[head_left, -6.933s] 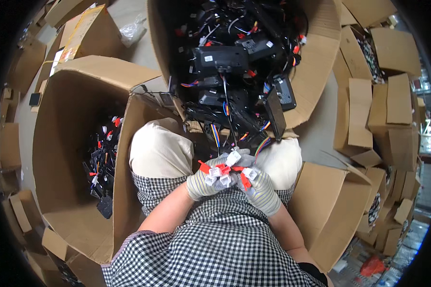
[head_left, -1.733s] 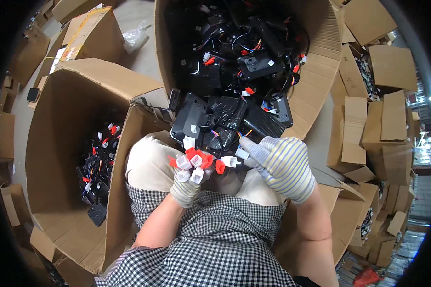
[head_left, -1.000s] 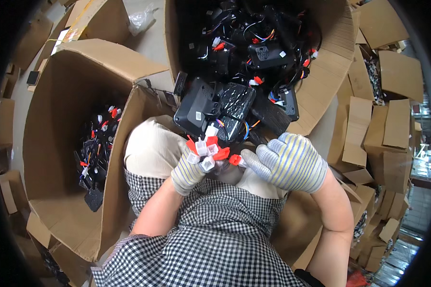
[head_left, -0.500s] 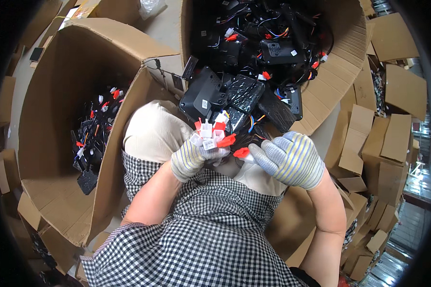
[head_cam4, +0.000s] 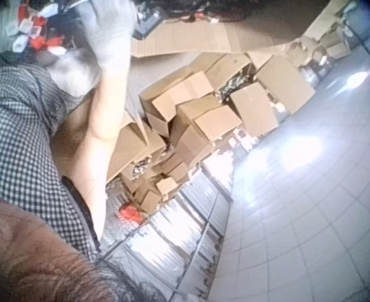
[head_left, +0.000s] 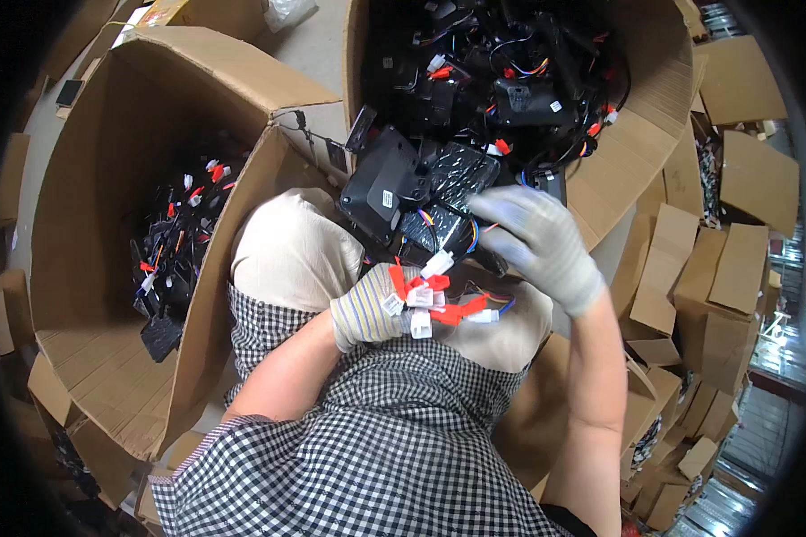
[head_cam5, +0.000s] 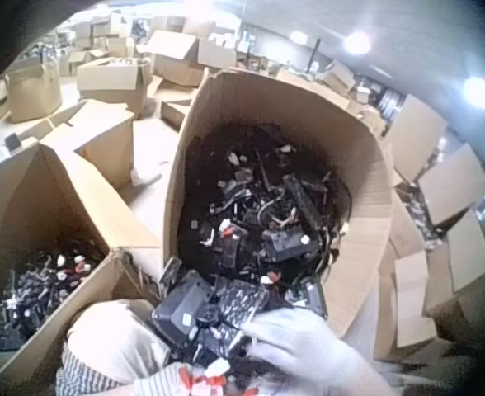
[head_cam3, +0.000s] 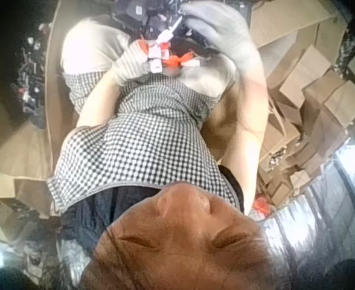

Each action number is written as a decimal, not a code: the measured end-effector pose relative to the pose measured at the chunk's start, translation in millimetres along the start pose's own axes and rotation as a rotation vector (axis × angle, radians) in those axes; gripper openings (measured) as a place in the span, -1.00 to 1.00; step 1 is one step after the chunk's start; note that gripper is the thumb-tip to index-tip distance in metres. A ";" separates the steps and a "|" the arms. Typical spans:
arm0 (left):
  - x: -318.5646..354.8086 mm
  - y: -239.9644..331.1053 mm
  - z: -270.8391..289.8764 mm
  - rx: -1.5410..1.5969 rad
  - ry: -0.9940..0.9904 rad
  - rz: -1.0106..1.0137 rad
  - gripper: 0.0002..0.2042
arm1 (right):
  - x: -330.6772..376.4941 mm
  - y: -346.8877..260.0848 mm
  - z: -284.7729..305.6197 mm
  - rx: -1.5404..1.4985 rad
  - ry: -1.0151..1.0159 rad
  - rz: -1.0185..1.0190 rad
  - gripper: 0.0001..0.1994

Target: The person picks electronic display units from a cardboard box, connects their wire connectors together by hand, and places the connected devices into an adjacent cardboard box.

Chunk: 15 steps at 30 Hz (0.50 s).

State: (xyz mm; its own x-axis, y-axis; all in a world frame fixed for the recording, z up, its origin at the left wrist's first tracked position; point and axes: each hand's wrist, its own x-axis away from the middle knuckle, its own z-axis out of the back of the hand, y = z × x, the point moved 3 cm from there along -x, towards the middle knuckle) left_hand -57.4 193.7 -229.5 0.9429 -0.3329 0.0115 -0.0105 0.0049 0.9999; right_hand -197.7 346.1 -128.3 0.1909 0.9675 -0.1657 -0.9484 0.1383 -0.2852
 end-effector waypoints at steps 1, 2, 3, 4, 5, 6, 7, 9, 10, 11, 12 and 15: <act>1.4 -1.8 1.2 -0.069 0.007 -0.013 -0.74 | -18.6 1.2 -17.9 0.044 -0.039 -0.145 -0.63; -0.3 -5.8 0.9 -0.044 -0.035 -0.020 -0.71 | -35.6 0.0 -34.4 0.103 -0.078 -0.304 -0.61; 0.2 -3.3 2.1 0.039 -0.030 -0.020 -0.73 | -51.2 -0.9 -54.6 0.187 -0.210 -0.328 -0.60; -2.6 1.0 1.5 0.126 -0.035 -0.032 -0.74 | -60.5 1.1 -70.6 0.284 -0.344 -0.359 -0.60; -5.7 1.3 0.7 0.119 -0.061 -0.066 -0.78 | -62.8 9.0 -91.9 0.375 -0.286 -0.385 -0.63; -6.2 3.0 -1.8 0.242 -0.103 0.035 -0.79 | -61.7 18.6 -111.9 0.463 -0.230 -0.409 -0.67; -6.5 -0.2 -1.3 0.142 -0.123 -0.062 -0.76 | -71.8 17.8 -113.6 0.488 -0.230 -0.380 -0.70; -4.1 -0.8 -3.3 0.127 -0.086 -0.232 -0.71 | -73.5 20.6 -103.1 0.364 -0.240 -0.453 -0.73; -4.0 7.3 -2.3 0.202 -0.124 -0.085 -0.71 | -67.8 22.6 -91.6 0.244 -0.254 -0.547 -0.76; -6.9 6.7 -4.5 0.067 -0.137 -0.244 -0.71 | -47.4 35.2 -89.0 0.157 0.091 -0.483 -0.78; -8.1 4.8 -7.9 -0.070 -0.144 -0.397 -0.70 | -29.4 44.1 -82.2 0.091 0.320 -0.368 -0.79; -7.5 1.7 -15.5 -0.069 -0.067 -0.486 -0.70 | 0.4 47.3 -88.2 -1.172 0.669 -0.780 -0.69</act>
State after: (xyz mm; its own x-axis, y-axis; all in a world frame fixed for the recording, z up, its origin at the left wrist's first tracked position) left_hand -59.3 210.8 -227.9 0.8097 -0.3723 -0.4535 0.4492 -0.1040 0.8874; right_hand -220.1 334.4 -225.1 0.9004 0.4268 0.0850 0.0948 -0.0016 -0.9955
